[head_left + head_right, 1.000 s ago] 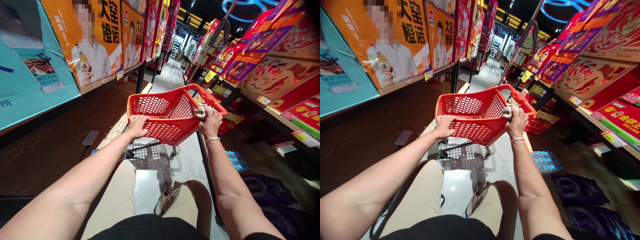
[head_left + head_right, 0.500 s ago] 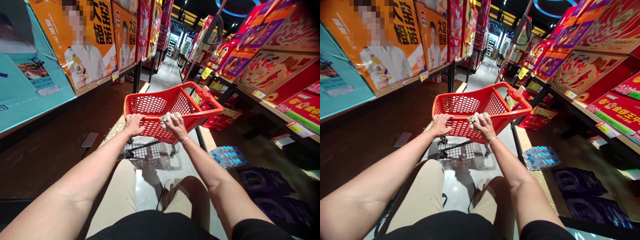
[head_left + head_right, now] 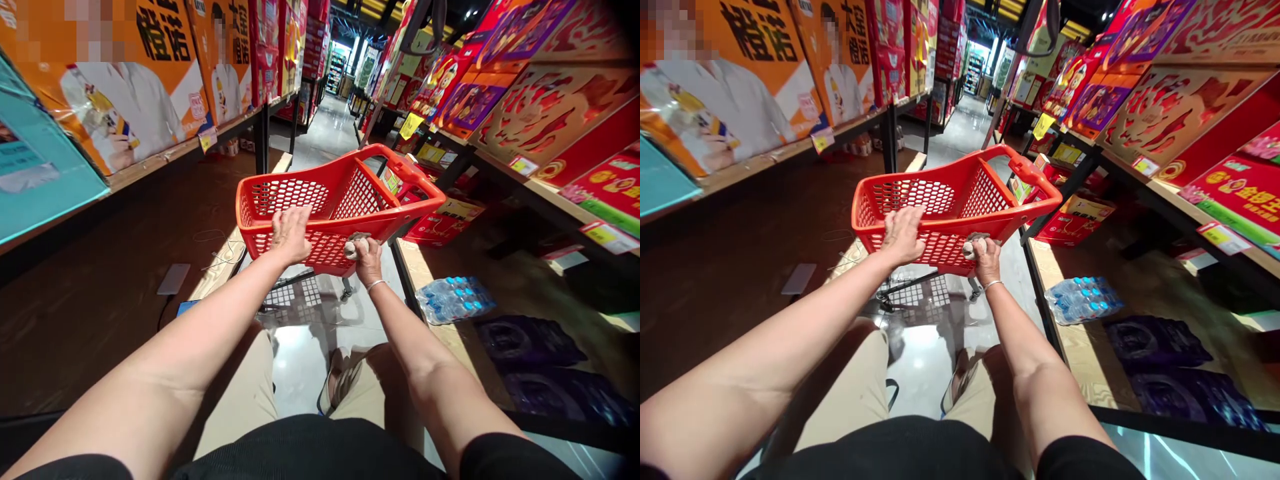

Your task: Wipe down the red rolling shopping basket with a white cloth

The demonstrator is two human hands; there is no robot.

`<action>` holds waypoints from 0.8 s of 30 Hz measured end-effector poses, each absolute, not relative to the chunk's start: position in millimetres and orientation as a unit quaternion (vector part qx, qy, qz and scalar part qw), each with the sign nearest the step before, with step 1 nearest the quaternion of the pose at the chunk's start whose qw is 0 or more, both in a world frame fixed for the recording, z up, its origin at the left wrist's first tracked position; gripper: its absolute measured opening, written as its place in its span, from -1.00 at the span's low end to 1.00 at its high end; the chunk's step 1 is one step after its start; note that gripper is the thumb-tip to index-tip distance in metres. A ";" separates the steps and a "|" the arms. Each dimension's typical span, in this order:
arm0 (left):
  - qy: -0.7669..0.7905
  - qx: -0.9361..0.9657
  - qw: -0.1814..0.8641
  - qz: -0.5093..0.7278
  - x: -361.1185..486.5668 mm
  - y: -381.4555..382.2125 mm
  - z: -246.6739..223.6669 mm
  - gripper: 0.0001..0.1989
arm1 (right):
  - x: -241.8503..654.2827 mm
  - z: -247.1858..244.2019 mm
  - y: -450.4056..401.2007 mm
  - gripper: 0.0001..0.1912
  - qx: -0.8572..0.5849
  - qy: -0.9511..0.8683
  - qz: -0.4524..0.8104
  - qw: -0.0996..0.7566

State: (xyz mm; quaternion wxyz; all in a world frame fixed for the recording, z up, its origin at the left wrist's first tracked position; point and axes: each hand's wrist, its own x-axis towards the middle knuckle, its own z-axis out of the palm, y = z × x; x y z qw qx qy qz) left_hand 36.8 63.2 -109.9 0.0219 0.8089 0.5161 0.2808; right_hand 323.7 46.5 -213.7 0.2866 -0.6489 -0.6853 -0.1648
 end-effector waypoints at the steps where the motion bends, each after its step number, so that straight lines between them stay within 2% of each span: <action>1: 0.500 0.825 0.031 0.261 47.0 64.7 -108.8 -0.16 | 321.2 -227.7 44.2 -0.53 -0.667 -0.677 -0.144 0.276; 5: 0.490 0.843 0.043 0.218 66.7 76.9 -110.1 -0.28 | 318.9 -274.7 31.7 -0.52 -0.690 -0.680 -0.084 0.231; 8: 0.493 0.839 0.034 0.227 64.1 87.6 -114.0 -0.34 | 315.9 -283.6 30.1 -0.55 -0.678 -0.708 -0.052 0.192; 10: 0.494 0.837 0.026 0.233 59.6 93.4 -116.1 -0.36 | 310.4 -270.2 37.0 -0.55 -0.659 -0.724 -0.059 0.196; 15: 0.495 0.833 0.012 0.246 51.0 102.3 -118.3 -0.40 | 290.4 -201.1 70.7 -0.59 -0.597 -0.711 -0.183 0.324; 18: 0.496 0.832 0.012 0.248 48.9 104.6 -118.9 -0.41 | 281.4 -184.8 82.3 -0.62 -0.591 -0.688 -0.234 0.350; 20: 0.494 0.833 0.014 0.249 48.3 105.5 -119.3 -0.42 | 279.1 -192.5 81.6 -0.67 -0.589 -0.699 -0.240 0.326; 24: 0.490 0.834 0.021 0.251 47.9 107.3 -120.0 -0.40 | 288.6 -207.1 67.9 -0.78 -0.569 -0.762 -0.217 0.221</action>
